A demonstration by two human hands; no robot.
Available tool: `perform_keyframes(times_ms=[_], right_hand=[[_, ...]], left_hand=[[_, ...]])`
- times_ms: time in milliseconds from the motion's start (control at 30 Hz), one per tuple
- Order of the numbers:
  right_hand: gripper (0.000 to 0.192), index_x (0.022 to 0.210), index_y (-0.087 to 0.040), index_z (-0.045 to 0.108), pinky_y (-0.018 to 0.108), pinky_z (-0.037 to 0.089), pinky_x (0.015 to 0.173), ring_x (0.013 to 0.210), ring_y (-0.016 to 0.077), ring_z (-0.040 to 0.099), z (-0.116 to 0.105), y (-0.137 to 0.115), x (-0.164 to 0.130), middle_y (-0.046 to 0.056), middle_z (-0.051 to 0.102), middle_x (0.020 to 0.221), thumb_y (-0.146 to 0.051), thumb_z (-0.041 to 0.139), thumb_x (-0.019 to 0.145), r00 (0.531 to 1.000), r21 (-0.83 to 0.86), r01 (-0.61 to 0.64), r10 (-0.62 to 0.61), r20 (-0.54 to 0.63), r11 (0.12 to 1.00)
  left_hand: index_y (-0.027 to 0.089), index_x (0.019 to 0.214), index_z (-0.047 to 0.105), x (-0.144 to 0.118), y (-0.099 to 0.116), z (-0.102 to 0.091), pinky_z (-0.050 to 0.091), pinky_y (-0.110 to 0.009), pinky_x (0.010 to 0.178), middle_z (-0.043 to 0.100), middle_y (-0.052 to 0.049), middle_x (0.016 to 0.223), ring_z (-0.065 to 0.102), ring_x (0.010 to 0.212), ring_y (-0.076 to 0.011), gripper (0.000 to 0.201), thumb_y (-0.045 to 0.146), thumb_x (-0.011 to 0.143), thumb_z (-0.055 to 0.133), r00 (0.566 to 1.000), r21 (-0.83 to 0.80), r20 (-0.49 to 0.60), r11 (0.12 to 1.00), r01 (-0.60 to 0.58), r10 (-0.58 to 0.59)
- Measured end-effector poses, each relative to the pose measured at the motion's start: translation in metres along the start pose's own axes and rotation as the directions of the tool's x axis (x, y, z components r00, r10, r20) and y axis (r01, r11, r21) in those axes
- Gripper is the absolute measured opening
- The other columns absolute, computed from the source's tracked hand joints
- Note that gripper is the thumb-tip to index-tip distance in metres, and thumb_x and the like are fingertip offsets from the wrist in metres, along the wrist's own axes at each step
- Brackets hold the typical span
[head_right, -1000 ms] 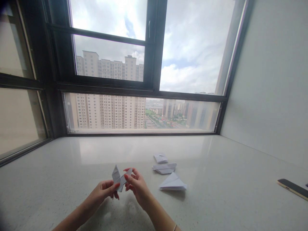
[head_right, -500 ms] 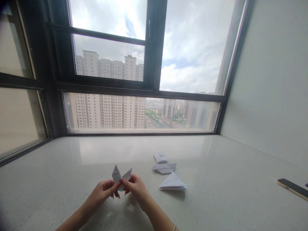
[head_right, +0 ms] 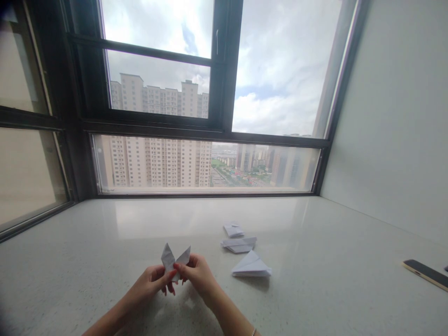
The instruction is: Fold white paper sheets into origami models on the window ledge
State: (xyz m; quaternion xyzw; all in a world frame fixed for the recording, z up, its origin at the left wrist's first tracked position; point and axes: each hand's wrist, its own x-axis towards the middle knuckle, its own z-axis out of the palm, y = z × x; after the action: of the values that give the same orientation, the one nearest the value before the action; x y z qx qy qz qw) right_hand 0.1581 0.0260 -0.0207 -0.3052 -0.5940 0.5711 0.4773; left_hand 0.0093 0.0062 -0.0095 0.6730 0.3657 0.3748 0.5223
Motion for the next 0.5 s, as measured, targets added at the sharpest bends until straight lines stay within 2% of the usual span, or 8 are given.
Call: perform_keyframes(times_ms=[200,500], right_hand=[[0.036,0.057,-0.012,0.055,0.020,0.031,0.042,0.043,0.0083,0.048,0.0006,-0.0005,-0.0001,-0.001,0.055,0.050,-0.046,0.065,0.058,0.997,0.009,-0.003,0.003,0.075,1.000],[0.036,0.058,-0.012,0.055,0.019,0.031,0.042,0.044,0.0080,0.048,0.0019,-0.0014,-0.0011,-0.001,0.055,0.050,-0.047,0.065,0.058,0.997,0.030,-0.008,0.005,0.077,1.000]], left_hand=[[0.009,0.073,0.060,0.0002,-0.0002,0.0021,0.037,-0.021,0.047,0.060,-0.003,0.060,0.055,0.050,-0.0127,0.049,0.056,0.067,0.050,1.000,-0.001,0.015,1.000,-0.002,0.002],[0.010,0.074,0.061,-0.0007,-0.0001,0.0001,0.038,-0.020,0.046,0.061,-0.003,0.061,0.056,0.049,-0.0125,0.046,0.054,0.069,0.050,1.000,0.041,0.023,0.999,-0.021,0.020]])
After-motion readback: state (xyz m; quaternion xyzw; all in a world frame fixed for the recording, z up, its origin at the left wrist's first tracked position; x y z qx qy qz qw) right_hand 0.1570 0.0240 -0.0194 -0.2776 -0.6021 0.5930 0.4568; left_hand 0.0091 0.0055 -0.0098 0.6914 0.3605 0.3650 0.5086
